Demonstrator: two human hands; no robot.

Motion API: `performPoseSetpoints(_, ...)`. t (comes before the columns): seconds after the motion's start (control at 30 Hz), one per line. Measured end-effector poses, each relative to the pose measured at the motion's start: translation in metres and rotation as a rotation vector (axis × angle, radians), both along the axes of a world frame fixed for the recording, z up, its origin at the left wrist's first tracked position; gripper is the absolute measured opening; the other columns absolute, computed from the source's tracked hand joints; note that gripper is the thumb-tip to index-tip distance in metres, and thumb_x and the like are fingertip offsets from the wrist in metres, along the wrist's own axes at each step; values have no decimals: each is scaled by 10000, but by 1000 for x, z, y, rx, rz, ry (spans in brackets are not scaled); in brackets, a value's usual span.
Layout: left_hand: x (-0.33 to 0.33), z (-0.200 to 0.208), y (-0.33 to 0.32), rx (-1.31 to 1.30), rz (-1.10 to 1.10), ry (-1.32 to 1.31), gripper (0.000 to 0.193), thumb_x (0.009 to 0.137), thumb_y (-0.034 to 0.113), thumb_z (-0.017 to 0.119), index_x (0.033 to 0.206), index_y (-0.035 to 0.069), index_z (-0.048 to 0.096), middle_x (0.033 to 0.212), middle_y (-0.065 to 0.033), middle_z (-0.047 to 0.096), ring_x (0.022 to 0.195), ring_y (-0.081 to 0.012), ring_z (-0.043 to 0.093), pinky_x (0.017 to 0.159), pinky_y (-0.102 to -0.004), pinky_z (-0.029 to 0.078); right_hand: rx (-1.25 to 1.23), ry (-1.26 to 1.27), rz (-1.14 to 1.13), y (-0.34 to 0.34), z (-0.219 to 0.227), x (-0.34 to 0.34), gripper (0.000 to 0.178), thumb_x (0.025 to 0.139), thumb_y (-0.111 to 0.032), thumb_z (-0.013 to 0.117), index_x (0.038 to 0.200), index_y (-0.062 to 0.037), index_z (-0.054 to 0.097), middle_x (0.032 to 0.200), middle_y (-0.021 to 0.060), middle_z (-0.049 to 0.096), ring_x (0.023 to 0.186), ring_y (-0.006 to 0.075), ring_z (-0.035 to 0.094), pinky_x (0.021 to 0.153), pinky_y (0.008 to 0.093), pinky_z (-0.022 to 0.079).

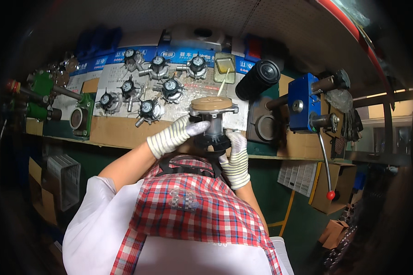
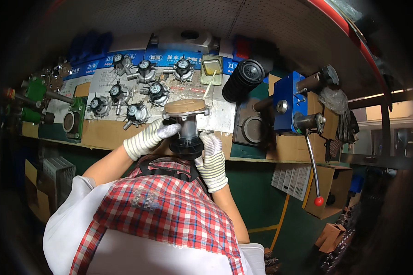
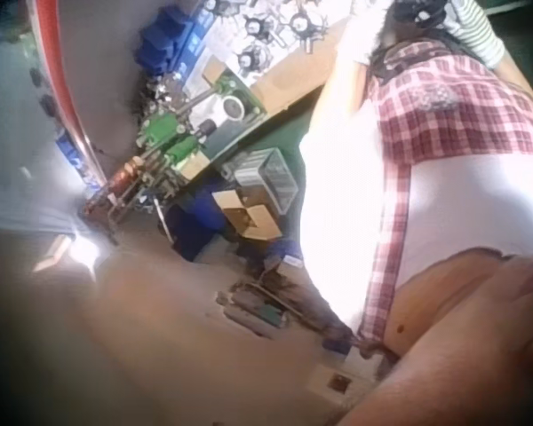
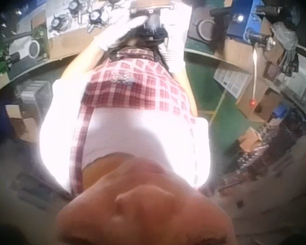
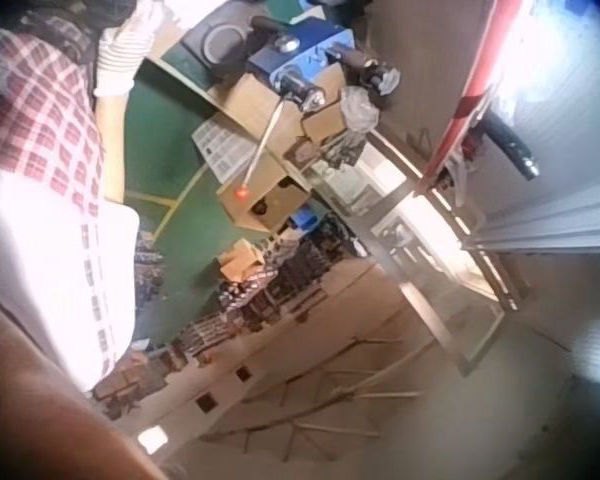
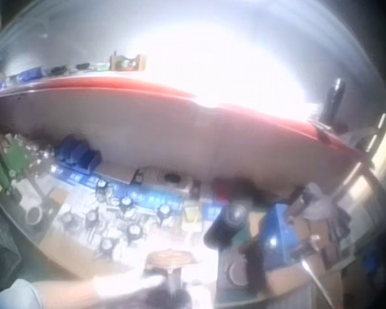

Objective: The person repeatedly picks up metal housings and black rubber boots, places them into a blue press, and uses a lever to press the boots onto the housings. They then remove the assembled units and place them on a nearby table.

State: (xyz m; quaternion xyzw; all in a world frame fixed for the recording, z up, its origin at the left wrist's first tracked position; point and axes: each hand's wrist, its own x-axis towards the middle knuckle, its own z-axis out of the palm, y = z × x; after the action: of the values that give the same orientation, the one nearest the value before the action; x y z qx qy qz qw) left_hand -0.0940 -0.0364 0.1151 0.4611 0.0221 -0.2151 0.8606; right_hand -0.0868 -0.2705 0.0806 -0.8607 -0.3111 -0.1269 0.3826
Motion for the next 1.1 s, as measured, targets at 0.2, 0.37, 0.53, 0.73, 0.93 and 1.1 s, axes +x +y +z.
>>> performPoseSetpoints(0.2, 3, -22, -21, 40, 4, 83, 645, 891, 335, 774, 1399, 32, 517, 1302, -71, 619, 1190, -182, 579, 1043, -363, 463, -221, -65, -70, -9, 24, -10, 663, 656, -50, 777, 1298, -104, 616, 1128, 236, 612, 929, 408, 668, 744, 446, 566)
performPoseSetpoints(0.37, 10, -47, -45, -63, 34, 53, 706, 845, 300, 823, 1422, 64, 493, 1328, -75, 607, 1238, -209, 569, 1083, -396, 455, -232, -109, -19, -16, 46, -13, 493, 751, -43, 734, 1218, -197, 697, 832, 134, 646, 703, 315, 662, 579, 395, 537)
performPoseSetpoints(0.53, 32, -88, -45, -336, -177, -51, 802, 896, 268, 750, 1540, 66, 318, 1473, -142, 503, 1345, -281, 509, 1136, -416, 434, -51, -180, 53, -51, 39, -16, 605, 733, -312, 859, 1273, -170, 627, 1109, 154, 593, 923, 343, 644, 763, 427, 561)
performPoseSetpoints(0.73, 53, -103, -59, -300, -273, -263, 680, 1010, 322, 585, 1564, 67, 283, 1484, -201, 479, 1293, -342, 540, 1080, -432, 487, -111, -40, 118, -75, 34, -8, 847, 726, -501, 842, 1400, -113, 509, 1299, 184, 536, 1153, 374, 582, 951, 467, 523)
performPoseSetpoints(0.93, 53, -77, -86, -206, -316, -329, 647, 1009, 344, 587, 1544, 77, 341, 1481, -259, 468, 1223, -333, 594, 1045, -436, 505, -173, -23, 155, -94, 35, -17, 859, 574, -156, 852, 1382, -177, 562, 1287, 183, 601, 1136, 372, 608, 952, 465, 528)
performPoseSetpoints(1.1, 60, -79, -138, -352, -436, -161, 794, 877, 397, 772, 1505, 82, 402, 1450, -235, 509, 1222, -321, 604, 1064, -440, 494, -56, 59, 63, -131, 22, -26, 802, 660, -76, 750, 1422, -78, 501, 1330, 208, 572, 1198, 390, 568, 1024, 468, 490)
